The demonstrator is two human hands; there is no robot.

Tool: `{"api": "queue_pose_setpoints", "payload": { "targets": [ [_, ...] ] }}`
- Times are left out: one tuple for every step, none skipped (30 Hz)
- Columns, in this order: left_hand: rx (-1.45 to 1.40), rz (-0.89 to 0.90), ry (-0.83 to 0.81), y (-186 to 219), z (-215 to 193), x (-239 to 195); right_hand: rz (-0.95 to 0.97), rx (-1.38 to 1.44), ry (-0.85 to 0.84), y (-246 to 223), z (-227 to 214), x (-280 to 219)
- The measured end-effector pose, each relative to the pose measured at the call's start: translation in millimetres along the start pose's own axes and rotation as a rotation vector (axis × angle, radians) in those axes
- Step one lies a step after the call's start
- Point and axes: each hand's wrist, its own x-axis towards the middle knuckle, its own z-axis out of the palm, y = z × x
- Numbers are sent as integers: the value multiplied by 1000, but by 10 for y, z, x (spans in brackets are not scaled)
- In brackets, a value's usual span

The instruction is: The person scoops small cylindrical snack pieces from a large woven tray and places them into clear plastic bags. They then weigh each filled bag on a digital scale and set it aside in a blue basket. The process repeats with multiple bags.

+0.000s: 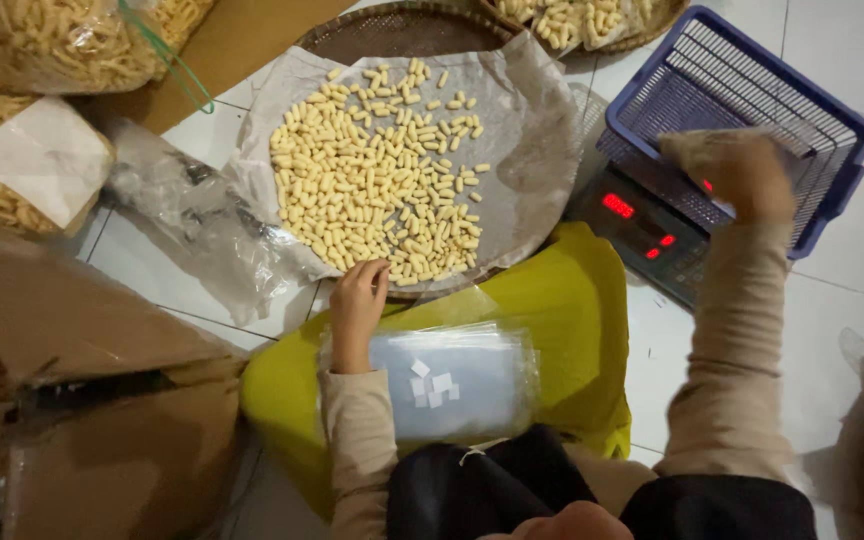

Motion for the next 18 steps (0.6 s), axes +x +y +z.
{"api": "queue_pose_setpoints", "payload": {
  "targets": [
    [-3,4,8,-14,11,8,-46,-63,6,-44,44,67],
    [-5,4,17,-30,16,-1,-91,-119,3,-81,93,97],
    [-5,5,23,-44,30,1,-127,-173,4,-109,147,146],
    [-3,6,21,-59,34,-11,-135,-202,3,-109,216,127],
    [-1,7,20,-68,39,-24,-141,-232,2,-74,278,113],
    [-11,14,21,-75,39,-32,-139,-260,5,-18,356,91],
    [-21,21,22,-76,35,-42,-109,-295,38,61,435,80],
    [-34,34,28,-71,43,-19,-70,-343,97,160,499,114],
    [-31,27,19,-64,43,0,-24,-391,162,275,555,159],
    [-28,13,10,-53,37,-6,27,-436,295,389,616,204],
    [-25,0,2,-45,25,-11,14,-501,277,523,653,225],
    [-21,-2,3,-38,13,-15,1,-566,258,645,685,245],
    [-17,-4,4,-31,2,-15,-12,-630,238,730,726,274],
    [-14,-5,4,-21,-4,-12,10,-601,234,797,748,302],
    [-19,-7,9,-8,-9,-12,31,-571,230,847,743,322],
    [-25,-7,12,5,-14,-9,55,-541,225,871,719,321],
    [-30,-8,15,19,-17,-7,35,-579,260,869,670,307],
    [-21,-11,10,31,-21,2,14,-615,297,825,610,293]
  ]
}}
